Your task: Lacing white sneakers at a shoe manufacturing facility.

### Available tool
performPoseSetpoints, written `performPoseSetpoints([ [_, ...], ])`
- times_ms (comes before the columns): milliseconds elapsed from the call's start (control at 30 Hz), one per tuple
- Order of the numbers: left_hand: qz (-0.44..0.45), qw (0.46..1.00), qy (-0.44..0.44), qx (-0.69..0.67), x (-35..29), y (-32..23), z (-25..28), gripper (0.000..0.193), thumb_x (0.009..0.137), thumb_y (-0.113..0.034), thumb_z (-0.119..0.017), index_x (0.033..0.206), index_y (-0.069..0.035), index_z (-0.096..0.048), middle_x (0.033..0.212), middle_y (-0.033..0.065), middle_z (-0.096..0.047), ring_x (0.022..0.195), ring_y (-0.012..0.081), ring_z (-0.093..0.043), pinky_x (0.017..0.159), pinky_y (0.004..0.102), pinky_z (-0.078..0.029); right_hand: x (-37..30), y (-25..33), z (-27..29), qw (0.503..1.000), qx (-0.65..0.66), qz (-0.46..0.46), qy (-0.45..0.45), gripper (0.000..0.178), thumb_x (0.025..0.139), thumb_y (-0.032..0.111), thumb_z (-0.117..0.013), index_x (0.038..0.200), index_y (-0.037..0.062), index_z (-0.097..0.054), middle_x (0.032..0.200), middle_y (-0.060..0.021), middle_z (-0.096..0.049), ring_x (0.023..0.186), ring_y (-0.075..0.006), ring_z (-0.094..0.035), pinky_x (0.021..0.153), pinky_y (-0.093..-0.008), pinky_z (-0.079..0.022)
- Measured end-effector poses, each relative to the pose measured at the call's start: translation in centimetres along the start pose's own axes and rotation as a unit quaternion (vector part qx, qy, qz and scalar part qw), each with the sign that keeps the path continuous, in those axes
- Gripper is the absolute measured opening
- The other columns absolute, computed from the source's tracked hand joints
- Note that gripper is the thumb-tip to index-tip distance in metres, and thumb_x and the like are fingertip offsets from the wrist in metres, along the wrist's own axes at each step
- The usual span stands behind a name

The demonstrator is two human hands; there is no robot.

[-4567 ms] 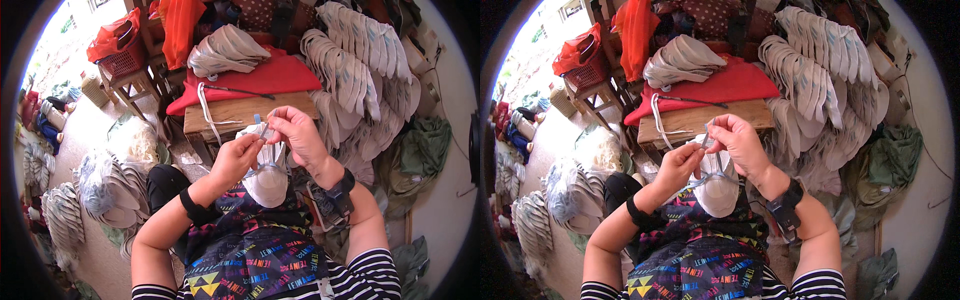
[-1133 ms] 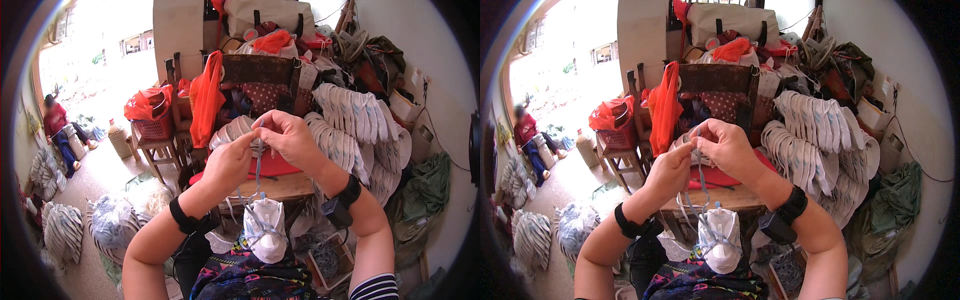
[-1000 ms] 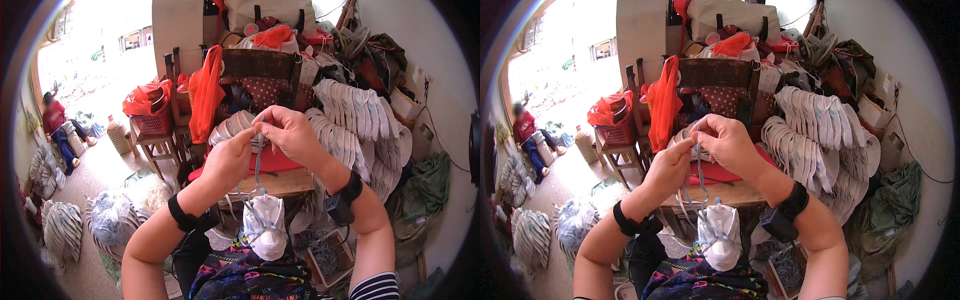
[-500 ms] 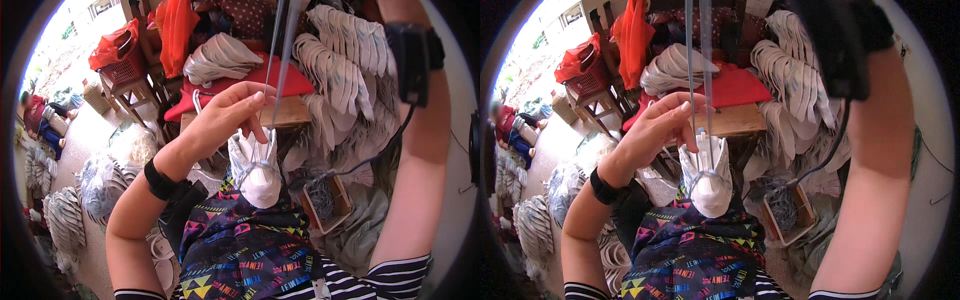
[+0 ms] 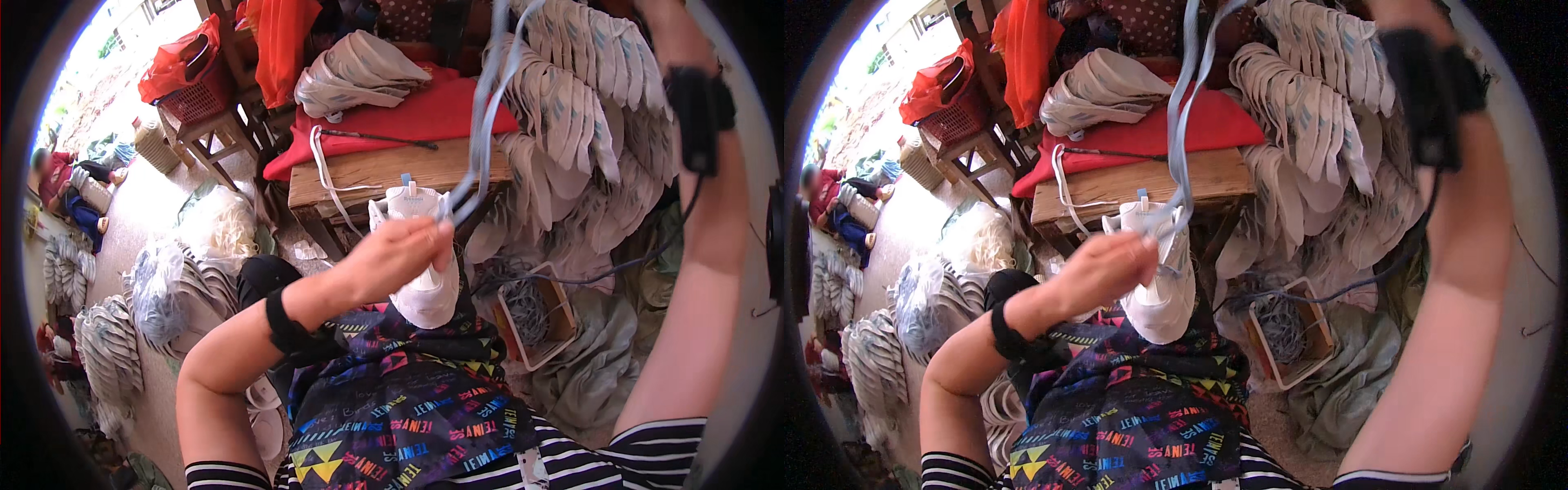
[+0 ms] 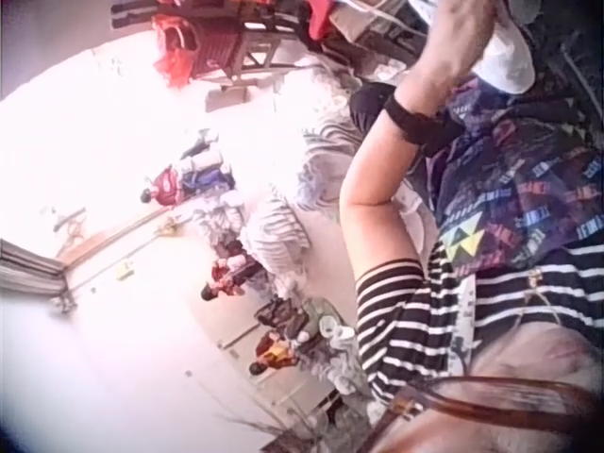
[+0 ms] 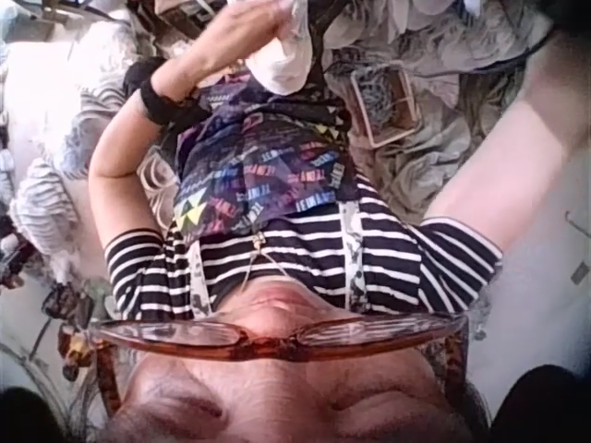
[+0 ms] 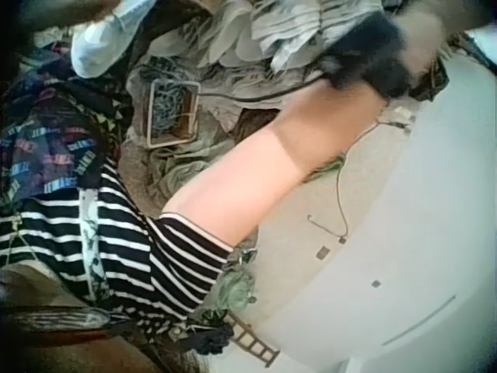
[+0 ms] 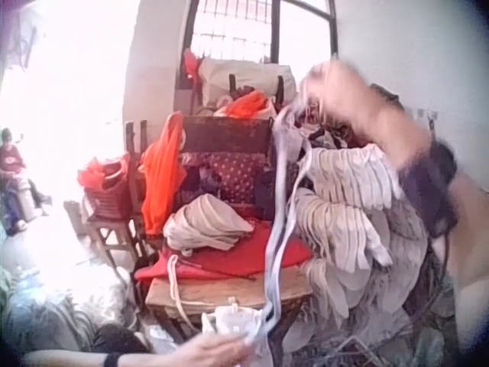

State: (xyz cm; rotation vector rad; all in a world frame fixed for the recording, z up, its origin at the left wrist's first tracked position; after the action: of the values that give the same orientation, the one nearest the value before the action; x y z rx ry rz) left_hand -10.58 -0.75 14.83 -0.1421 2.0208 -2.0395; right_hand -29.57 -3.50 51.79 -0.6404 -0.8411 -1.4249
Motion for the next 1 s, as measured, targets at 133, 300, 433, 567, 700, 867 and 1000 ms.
performPoseSetpoints([
  [133,-0.064,0.994,-0.059,-0.071,-2.3,-5.4,3.2,0.042,0.105,-0.034,-0.041,0.076,-0.008,-0.056,0.06,-0.0064,-0.04,0.055,0.0029,-0.035,0.048,0.0213,-0.026,-13.7,-1.4,-13.8,0.975,0.096,0.023,0.199,0.014,0.088,0.009,-0.06,0.101,0.0053,-0.062,0.093,-0.0069,-0.067,0.083,-0.0192,-0.065,0.073,-0.0315,-0.051],
  [300,-0.12,0.96,-0.224,0.121,-2.3,-0.3,7.3,0.04,0.104,-0.033,-0.042,0.076,-0.006,-0.053,0.056,-0.0044,-0.044,0.042,0.0026,-0.038,0.04,0.0188,-0.029,-31.8,5.6,-19.4,0.886,0.217,-0.071,0.405,0.014,0.082,0.012,-0.065,0.091,0.0012,-0.063,0.085,-0.013,-0.061,0.08,-0.0257,-0.061,0.074,-0.035,-0.05],
  [433,0.017,0.951,-0.297,0.089,-3.8,8.5,9.5,0.039,0.103,-0.03,-0.044,0.075,-0.006,-0.055,0.057,-0.0049,-0.044,0.046,0.0029,-0.04,0.043,0.0214,-0.032,-37.5,6.7,-20.9,0.827,0.321,-0.232,0.4,0.016,0.08,0.007,-0.068,0.094,0.0023,-0.061,0.079,-0.0047,-0.051,0.072,-0.0148,-0.054,0.068,-0.0288,-0.046],
  [567,0.105,0.955,-0.276,0.008,-5.2,13.2,7.2,0.033,0.102,-0.028,-0.05,0.084,-0.004,-0.063,0.067,-0.0057,-0.051,0.061,0.0036,-0.043,0.053,0.0215,-0.036,-39.1,6.4,-21.9,0.799,0.351,-0.28,0.401,0.015,0.079,0.006,-0.069,0.091,0.0019,-0.06,0.078,-0.0002,-0.045,0.068,-0.0095,-0.045,0.063,-0.025,-0.042],
  [700,0.114,0.964,-0.235,0.042,-4.1,14.5,5.1,0.03,0.09,-0.029,-0.068,0.087,0.0,-0.064,0.069,-0.0002,-0.06,0.064,0.0057,-0.052,0.056,0.0257,-0.044,-40.3,6.0,-22.2,0.775,0.379,-0.316,0.395,0.013,0.081,0.005,-0.069,0.089,0.0031,-0.06,0.077,0.0033,-0.043,0.067,-0.0055,-0.04,0.059,-0.0224,-0.038],
  [867,0.106,0.96,-0.246,0.082,-4.0,14.6,4.7,0.029,0.086,-0.026,-0.072,0.087,0.002,-0.064,0.065,0.0004,-0.058,0.058,0.0067,-0.052,0.05,0.027,-0.043,-42.0,6.1,-22.9,0.702,0.449,-0.374,0.406,0.009,0.084,0.006,-0.068,0.088,0.0042,-0.06,0.073,0.0068,-0.041,0.065,-0.0033,-0.038,0.058,-0.021,-0.036],
  [1000,0.16,0.953,-0.238,-0.097,-4.2,15.7,4.4,0.021,0.087,-0.023,-0.07,0.088,-0.003,-0.064,0.065,-0.0044,-0.054,0.056,0.0034,-0.045,0.05,0.023,-0.035,-41.2,6.4,-22.7,0.744,0.423,-0.343,0.387,0.009,0.085,0.006,-0.068,0.09,0.0043,-0.06,0.071,0.0088,-0.041,0.064,-0.0017,-0.037,0.057,-0.02,-0.034],
])
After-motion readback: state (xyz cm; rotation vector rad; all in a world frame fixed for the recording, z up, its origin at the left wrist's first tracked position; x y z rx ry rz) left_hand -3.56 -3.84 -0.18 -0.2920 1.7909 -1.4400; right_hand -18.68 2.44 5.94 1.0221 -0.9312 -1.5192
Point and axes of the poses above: each hand's wrist, its own x-axis towards the middle knuckle, its own z-axis out of the back of the hand, y = z × x, the point moved 10 cm from there along x, towards the middle knuckle
